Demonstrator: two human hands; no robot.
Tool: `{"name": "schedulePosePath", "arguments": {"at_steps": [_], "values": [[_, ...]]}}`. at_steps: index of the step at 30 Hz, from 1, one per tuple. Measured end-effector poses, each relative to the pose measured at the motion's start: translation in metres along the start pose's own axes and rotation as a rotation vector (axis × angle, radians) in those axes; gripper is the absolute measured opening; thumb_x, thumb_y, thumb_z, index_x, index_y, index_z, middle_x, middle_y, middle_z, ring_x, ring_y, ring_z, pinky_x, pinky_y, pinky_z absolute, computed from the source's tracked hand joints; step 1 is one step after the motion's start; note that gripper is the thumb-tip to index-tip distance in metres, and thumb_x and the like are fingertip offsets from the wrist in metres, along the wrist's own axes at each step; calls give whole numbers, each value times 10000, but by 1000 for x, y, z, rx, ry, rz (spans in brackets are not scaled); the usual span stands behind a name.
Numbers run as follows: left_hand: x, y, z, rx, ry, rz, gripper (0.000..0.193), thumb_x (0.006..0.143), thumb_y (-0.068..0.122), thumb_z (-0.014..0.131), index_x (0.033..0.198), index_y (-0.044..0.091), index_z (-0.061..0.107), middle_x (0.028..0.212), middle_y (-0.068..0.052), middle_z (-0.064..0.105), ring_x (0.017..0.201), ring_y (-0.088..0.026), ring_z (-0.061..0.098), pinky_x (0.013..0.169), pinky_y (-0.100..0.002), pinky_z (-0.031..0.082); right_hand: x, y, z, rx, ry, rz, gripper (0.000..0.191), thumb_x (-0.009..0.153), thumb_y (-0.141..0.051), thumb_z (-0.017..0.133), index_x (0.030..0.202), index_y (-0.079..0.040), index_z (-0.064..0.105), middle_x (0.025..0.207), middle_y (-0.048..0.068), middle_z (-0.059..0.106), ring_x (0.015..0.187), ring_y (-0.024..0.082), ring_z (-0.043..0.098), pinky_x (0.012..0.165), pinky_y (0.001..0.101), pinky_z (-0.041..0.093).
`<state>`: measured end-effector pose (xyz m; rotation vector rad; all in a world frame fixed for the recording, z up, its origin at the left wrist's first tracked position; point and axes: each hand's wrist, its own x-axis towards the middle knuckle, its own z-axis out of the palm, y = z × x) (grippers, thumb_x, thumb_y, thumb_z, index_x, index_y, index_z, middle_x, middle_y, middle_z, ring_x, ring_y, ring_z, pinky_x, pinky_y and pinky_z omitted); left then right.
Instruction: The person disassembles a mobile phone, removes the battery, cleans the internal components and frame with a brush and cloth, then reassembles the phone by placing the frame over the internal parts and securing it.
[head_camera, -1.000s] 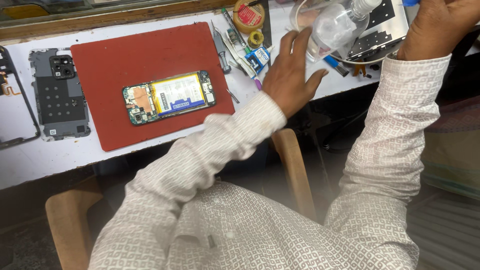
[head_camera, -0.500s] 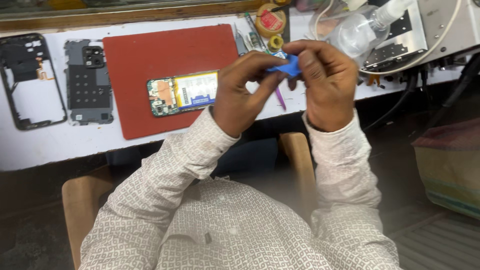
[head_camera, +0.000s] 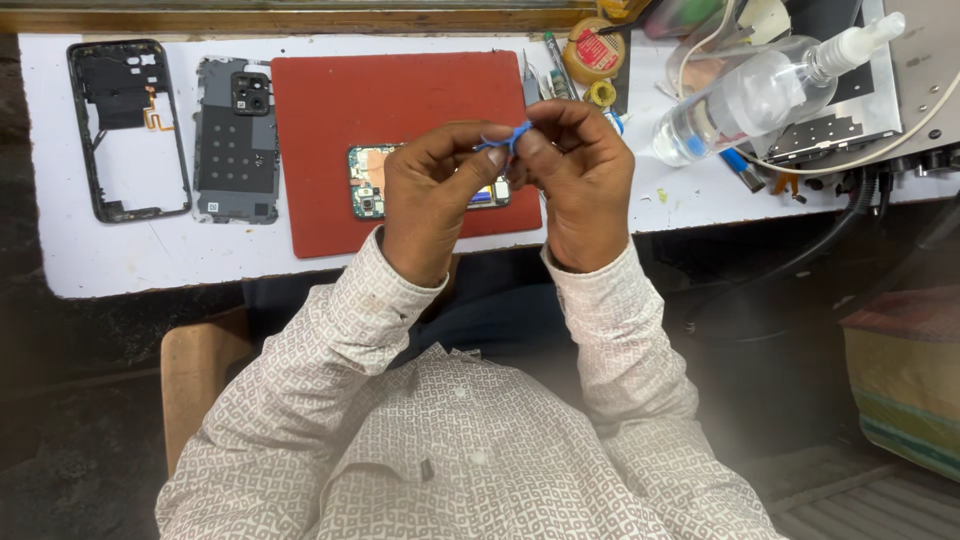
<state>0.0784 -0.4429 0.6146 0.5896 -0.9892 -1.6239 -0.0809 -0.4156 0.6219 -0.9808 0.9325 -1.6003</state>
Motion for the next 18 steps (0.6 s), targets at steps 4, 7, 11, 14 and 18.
{"name": "schedulePosePath", "arguments": {"at_steps": [4, 7, 11, 14, 18], "values": [[2, 1, -5, -99, 78, -67, 108, 989, 86, 696, 1041, -6, 719, 953, -87, 758, 864, -171, 732, 826, -322, 628, 1, 6, 2, -39, -48, -49, 269, 980, 66, 730, 1223, 22, 622, 1046, 100, 685, 888, 157, 665, 765, 304, 592], [2, 1, -6, -91, 92, -17, 116, 1015, 94, 694, 1077, 0, 720, 1003, -99, 749, 923, -170, 725, 882, -315, 618, 1, 9, 4, -16, -65, -88, 320, 979, 74, 749, 1259, 10, 608, 1094, 97, 671, 946, 145, 654, 872, 296, 579], [-8, 0, -1, 492, 33, 398, 161, 1021, 41, 729, 1182, 36, 734, 1286, -123, 685, 1182, -233, 717, 1032, -344, 605, 1, 2, 12, 228, -47, -1, 331, 969, 4, 729, 1272, 23, 599, 1123, 118, 695, 1023, 181, 678, 921, 301, 569], [-12, 1, 2, 1019, 43, 760, 292, 933, 32, 796, 1203, 104, 711, 1353, -110, 632, 1208, -295, 657, 977, -370, 556, 0, -8, 15, 493, -44, 137, 412, 905, -115, 697, 1260, 50, 569, 1096, 134, 705, 1012, 210, 704, 884, 342, 591], [-10, 5, 5, 1038, -35, 746, 334, 943, 17, 803, 1255, 86, 702, 1412, -114, 598, 1275, -326, 635, 1015, -399, 547, -4, -5, 8, 413, -59, 135, 367, 967, -17, 704, 1314, 46, 604, 1189, 121, 697, 1056, 209, 698, 917, 339, 581]]}}
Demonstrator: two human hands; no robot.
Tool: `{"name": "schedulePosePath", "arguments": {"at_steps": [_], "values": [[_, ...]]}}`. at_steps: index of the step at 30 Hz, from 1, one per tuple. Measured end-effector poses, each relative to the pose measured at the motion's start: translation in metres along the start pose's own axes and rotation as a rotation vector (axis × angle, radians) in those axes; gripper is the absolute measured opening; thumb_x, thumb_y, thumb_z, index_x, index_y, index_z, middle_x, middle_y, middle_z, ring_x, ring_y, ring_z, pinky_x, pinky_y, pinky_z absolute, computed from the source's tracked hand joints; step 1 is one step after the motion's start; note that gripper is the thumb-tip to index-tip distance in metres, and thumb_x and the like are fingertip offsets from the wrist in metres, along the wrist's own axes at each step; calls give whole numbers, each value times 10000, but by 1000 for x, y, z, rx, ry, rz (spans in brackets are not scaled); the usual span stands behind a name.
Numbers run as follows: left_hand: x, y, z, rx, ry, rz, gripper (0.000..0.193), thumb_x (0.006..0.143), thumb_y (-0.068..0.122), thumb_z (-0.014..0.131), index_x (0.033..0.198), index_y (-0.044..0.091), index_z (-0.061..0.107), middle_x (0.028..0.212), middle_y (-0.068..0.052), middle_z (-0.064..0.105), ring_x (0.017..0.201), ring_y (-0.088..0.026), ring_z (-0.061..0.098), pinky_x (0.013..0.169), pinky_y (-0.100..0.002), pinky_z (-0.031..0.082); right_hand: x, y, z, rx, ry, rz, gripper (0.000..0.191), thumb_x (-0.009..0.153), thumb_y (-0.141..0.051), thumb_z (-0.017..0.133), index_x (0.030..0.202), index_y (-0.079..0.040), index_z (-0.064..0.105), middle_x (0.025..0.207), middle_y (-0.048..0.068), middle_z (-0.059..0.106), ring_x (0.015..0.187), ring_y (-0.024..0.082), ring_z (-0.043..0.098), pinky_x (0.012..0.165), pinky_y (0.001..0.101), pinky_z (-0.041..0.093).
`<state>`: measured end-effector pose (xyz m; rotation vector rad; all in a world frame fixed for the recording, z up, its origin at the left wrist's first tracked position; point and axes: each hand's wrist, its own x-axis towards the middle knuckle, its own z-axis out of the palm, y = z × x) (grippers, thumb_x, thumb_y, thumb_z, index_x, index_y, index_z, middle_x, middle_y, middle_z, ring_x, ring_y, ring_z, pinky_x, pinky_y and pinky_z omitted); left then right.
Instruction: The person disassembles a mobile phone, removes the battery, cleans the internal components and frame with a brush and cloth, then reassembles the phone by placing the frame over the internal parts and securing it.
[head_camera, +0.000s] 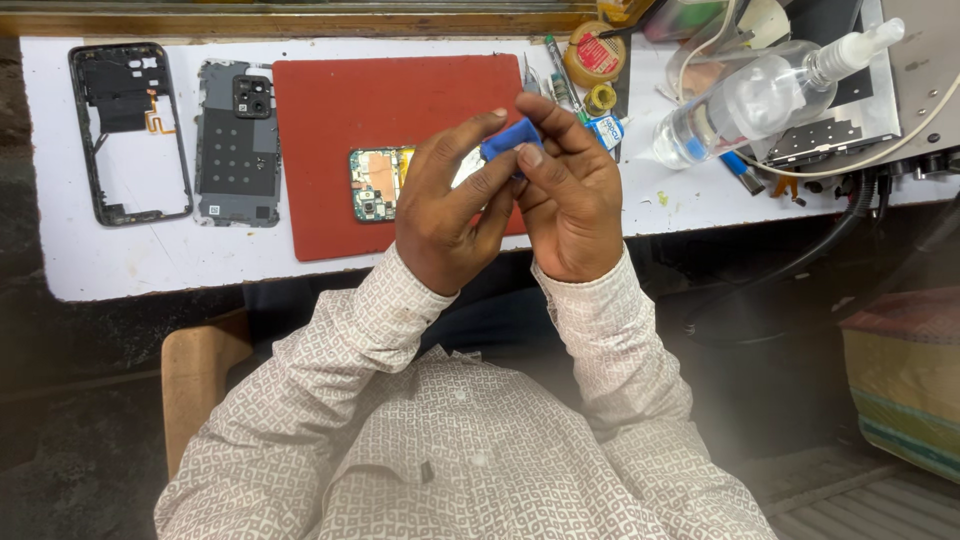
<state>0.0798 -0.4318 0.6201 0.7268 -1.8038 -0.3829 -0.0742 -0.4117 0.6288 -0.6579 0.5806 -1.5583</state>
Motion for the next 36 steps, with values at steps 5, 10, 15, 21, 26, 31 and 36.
{"name": "schedulePosePath", "arguments": {"at_steps": [5, 10, 15, 21, 26, 31, 36], "values": [[-3, 7, -10, -120, -70, 4, 335, 920, 29, 812, 1231, 89, 704, 1452, -154, 562, 1327, -338, 606, 1095, -429, 531, -5, -15, -33, -184, 80, -111, 223, 980, 39, 720, 1200, 44, 682, 1099, 153, 726, 1009, 248, 725, 963, 373, 605], [-23, 10, -44, -52, -35, -59, 257, 941, 15, 808, 1177, 77, 728, 1430, -171, 550, 1357, -345, 578, 1122, -425, 535, -9, -151, -91, -901, 367, -951, 200, 1045, 12, 802, 1214, 25, 695, 1165, 141, 711, 985, 208, 707, 864, 328, 592], [-47, 3, -73, 56, -6, -168, 215, 927, 18, 805, 1129, 52, 739, 1404, -175, 558, 1325, -330, 598, 1104, -423, 551, 18, -249, -160, -1596, 155, -739, 196, 1136, -100, 706, 1227, 71, 677, 1174, 112, 683, 1029, 177, 662, 896, 293, 535], [-72, 0, -87, 95, 33, -271, 206, 952, 29, 799, 1147, 45, 734, 1435, -175, 554, 1299, -308, 602, 1090, -407, 547, 46, -279, -187, -1283, 82, -273, 140, 1152, -130, 689, 1196, 3, 675, 1085, 61, 696, 919, 127, 636, 783, 240, 455], [-78, -7, -89, 119, 31, -247, 189, 964, 42, 802, 1138, 48, 729, 1441, -173, 543, 1318, -318, 583, 1092, -408, 549, 46, -286, -175, -1553, -158, -239, 165, 1144, -163, 654, 1214, -16, 678, 1122, 75, 712, 1004, 127, 674, 880, 251, 545], [-81, -5, -81, 82, 45, -299, 187, 954, 44, 800, 1128, 48, 732, 1425, -161, 560, 1323, -304, 605, 1080, -399, 548, 61, -294, -165, -1798, -217, -64, 249, 1116, -263, 610, 1151, -29, 684, 1010, 90, 676, 908, 169, 652, 823, 327, 565], [-81, -2, -77, 50, 39, -316, 191, 961, 39, 791, 1143, 54, 736, 1414, -157, 560, 1334, -307, 607, 1088, -399, 547, 89, -303, -164, -1578, -417, 77, 299, 1099, -335, 565, 1108, -54, 668, 1077, 79, 658, 931, 148, 644, 787, 304, 564]]}}
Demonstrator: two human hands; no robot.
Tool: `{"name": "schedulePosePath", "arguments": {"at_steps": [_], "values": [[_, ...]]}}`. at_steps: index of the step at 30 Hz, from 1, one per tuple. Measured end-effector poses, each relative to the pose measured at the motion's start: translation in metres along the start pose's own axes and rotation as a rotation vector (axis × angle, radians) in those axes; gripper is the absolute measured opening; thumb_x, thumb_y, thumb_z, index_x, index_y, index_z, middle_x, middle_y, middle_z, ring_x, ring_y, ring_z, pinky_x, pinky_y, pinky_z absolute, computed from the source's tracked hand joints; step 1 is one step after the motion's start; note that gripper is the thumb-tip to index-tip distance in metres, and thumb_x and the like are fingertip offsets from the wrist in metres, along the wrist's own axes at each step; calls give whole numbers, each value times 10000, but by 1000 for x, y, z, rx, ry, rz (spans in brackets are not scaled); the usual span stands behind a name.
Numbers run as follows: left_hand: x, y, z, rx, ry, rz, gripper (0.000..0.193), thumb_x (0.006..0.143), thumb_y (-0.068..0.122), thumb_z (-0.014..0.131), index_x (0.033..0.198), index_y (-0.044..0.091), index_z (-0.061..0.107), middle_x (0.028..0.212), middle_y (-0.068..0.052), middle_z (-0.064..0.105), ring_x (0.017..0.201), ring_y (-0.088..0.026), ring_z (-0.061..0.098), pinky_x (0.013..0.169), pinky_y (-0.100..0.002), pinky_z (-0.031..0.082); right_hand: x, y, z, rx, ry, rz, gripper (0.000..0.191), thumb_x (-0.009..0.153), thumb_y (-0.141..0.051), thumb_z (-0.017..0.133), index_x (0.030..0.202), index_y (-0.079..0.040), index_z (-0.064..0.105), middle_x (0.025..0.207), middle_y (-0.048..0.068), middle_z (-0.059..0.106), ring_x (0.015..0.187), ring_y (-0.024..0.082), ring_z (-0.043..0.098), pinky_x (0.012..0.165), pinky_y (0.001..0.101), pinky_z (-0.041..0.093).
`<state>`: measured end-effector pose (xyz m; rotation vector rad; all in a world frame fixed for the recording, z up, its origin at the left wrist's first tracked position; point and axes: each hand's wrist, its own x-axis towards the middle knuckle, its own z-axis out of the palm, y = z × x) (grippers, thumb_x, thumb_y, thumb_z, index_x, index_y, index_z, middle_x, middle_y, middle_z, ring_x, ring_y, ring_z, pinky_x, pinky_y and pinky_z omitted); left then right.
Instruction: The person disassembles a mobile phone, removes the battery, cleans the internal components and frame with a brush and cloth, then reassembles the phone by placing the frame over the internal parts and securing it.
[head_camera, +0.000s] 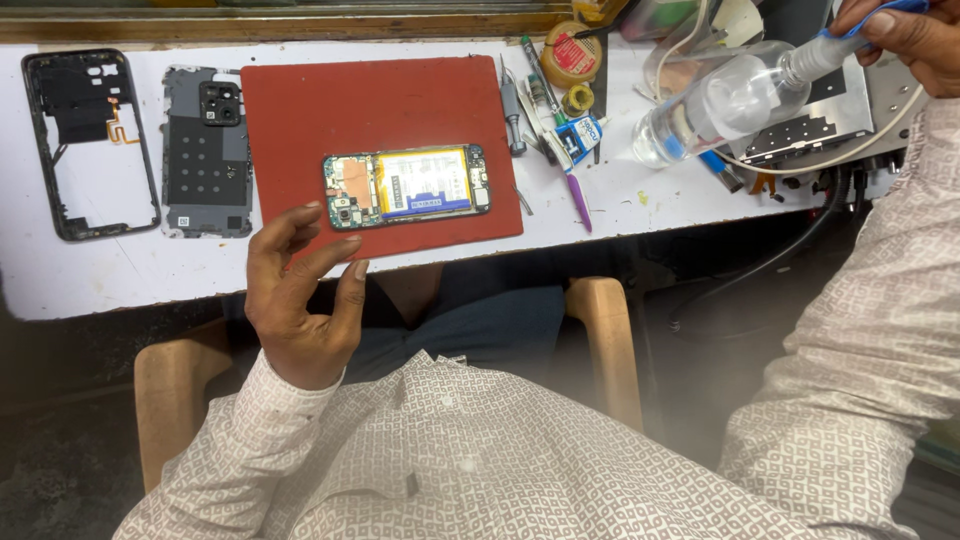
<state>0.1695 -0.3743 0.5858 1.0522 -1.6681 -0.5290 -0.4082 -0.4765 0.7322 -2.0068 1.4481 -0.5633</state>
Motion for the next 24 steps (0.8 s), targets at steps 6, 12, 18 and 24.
{"name": "schedulePosePath", "arguments": {"at_steps": [6, 12, 18, 24], "values": [[-2, 6, 3, 5, -9, -2, 220, 949, 22, 785, 1160, 50, 732, 1404, -168, 564, 1318, -319, 611, 1127, -424, 546, -13, 4, 13, 103, 126, 25, 239, 1155, -265, 635, 1103, -34, 670, 1040, 80, 630, 922, 132, 614, 780, 265, 528], [0, 10, 6, -22, -30, 8, 239, 924, 28, 772, 1159, 48, 729, 1380, -162, 585, 1273, -312, 627, 1093, -408, 550, -27, -9, 56, 34, 687, -73, 143, 1074, -142, 716, 1108, -7, 681, 1025, 90, 672, 879, 147, 641, 752, 277, 531], [9, 13, 23, -279, -123, -71, 333, 957, 95, 766, 1267, 38, 657, 1316, -130, 643, 1215, -245, 652, 1092, -393, 545, -2, -95, 233, 717, 805, -66, 163, 994, -18, 796, 1114, 20, 692, 1011, 101, 714, 837, 161, 669, 723, 289, 534], [27, 1, 59, -595, -183, -329, 400, 933, 99, 783, 1277, 14, 598, 1136, -96, 696, 1043, -174, 688, 962, -327, 571, 42, -148, 347, 1280, 492, 119, 217, 1013, -73, 681, 1159, 87, 706, 968, 130, 747, 795, 180, 704, 723, 310, 593]]}}
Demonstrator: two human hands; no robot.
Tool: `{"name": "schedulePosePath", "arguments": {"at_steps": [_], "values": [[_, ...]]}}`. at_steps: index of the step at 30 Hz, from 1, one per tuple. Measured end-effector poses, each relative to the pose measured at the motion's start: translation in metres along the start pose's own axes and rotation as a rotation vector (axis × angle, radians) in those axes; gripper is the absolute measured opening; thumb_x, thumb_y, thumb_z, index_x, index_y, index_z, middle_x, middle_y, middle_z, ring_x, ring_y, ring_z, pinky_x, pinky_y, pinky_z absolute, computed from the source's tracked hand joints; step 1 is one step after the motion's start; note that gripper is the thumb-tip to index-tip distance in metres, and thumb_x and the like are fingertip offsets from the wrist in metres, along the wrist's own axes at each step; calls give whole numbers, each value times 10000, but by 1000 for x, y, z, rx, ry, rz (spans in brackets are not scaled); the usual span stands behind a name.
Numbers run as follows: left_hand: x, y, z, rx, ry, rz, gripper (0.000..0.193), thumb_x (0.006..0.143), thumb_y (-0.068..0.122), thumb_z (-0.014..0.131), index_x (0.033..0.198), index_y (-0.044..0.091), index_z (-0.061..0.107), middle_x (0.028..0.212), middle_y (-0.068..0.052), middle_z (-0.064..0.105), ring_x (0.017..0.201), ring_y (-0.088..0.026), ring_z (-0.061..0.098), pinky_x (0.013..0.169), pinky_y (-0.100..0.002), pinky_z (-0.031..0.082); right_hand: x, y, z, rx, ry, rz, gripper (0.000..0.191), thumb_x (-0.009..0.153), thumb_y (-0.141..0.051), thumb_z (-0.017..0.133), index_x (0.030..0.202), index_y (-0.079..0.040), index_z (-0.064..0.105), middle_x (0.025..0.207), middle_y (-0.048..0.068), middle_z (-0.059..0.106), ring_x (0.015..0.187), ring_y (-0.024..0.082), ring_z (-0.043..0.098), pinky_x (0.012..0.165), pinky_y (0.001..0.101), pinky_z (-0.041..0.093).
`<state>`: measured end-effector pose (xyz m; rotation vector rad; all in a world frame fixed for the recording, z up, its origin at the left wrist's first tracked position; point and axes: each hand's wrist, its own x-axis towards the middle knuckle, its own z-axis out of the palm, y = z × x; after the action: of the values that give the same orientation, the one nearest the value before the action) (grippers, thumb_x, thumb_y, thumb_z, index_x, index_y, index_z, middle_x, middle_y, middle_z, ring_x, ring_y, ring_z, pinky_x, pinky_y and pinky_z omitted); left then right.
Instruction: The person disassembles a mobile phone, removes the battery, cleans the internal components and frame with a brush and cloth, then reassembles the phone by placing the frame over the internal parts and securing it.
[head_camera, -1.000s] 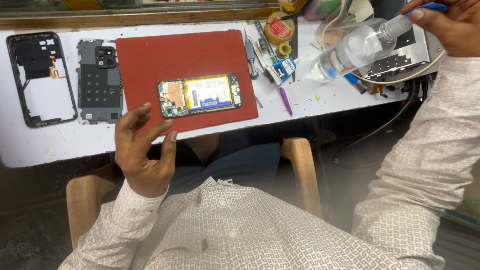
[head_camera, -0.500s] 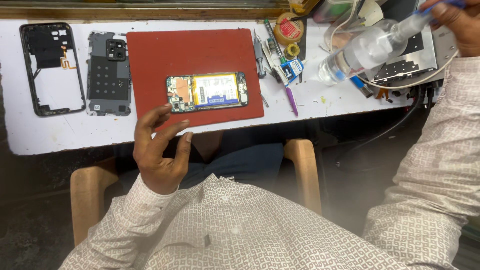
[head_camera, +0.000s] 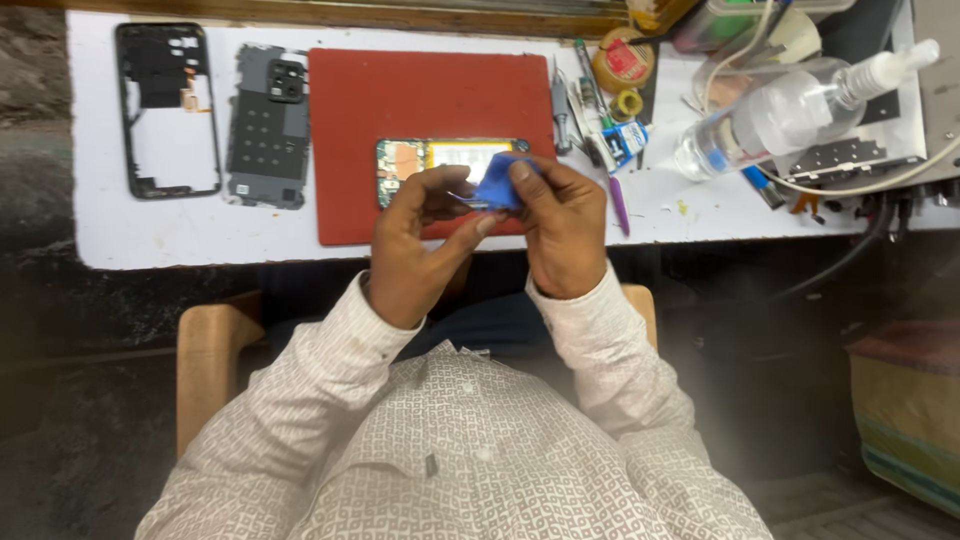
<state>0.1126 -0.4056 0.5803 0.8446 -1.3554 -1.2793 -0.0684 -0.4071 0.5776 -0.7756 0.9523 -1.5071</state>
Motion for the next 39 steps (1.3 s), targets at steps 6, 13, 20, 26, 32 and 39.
{"name": "schedulePosePath", "arguments": {"at_steps": [6, 13, 20, 26, 32, 39], "values": [[16, -18, 5, -267, 143, -4, 129, 995, -13, 745, 1096, -16, 665, 1009, -70, 726, 923, -130, 690, 870, -271, 577, -5, -10, 29, -219, 59, -297, 264, 1000, -93, 705, 1223, 36, 647, 1091, 96, 677, 958, 149, 653, 874, 298, 565], [4, 2, 9, 290, 214, 294, 115, 924, -48, 742, 1010, -13, 674, 973, -98, 692, 891, -196, 711, 791, -307, 575, -23, 1, 39, -497, -22, -396, 198, 1008, -76, 724, 1143, 61, 677, 1109, 86, 660, 1013, 145, 654, 923, 274, 550], [-6, 25, -7, 458, 272, 428, 306, 784, -25, 703, 1056, -86, 577, 1021, -211, 581, 897, -313, 625, 794, -378, 526, -20, 4, 41, -392, -99, -215, 125, 1028, -50, 670, 1066, 63, 706, 1024, 75, 692, 938, 130, 651, 855, 258, 549], [-7, 6, -29, -84, 80, 40, 101, 1025, 1, 687, 1105, -50, 653, 1066, -115, 684, 962, -198, 697, 887, -305, 614, -13, 14, 25, -361, -255, -63, 145, 1039, -81, 676, 1105, 37, 730, 993, 49, 704, 894, 106, 634, 807, 263, 529], [-28, 8, -67, -28, 288, 24, 91, 1043, -35, 643, 1129, -52, 619, 1017, -99, 719, 934, -154, 720, 877, -272, 616, 44, -21, -41, -1303, 252, -608, 190, 950, -134, 773, 1064, 8, 719, 923, 136, 673, 733, 243, 625, 689, 357, 508], [-47, 9, -93, 267, 403, 5, 86, 1056, -3, 688, 1122, -34, 642, 951, -69, 695, 808, -77, 627, 727, -206, 521, 81, -15, -89, -1766, 185, -560, 159, 934, -160, 761, 994, -14, 756, 934, 206, 664, 851, 388, 643, 743, 499, 507]]}}
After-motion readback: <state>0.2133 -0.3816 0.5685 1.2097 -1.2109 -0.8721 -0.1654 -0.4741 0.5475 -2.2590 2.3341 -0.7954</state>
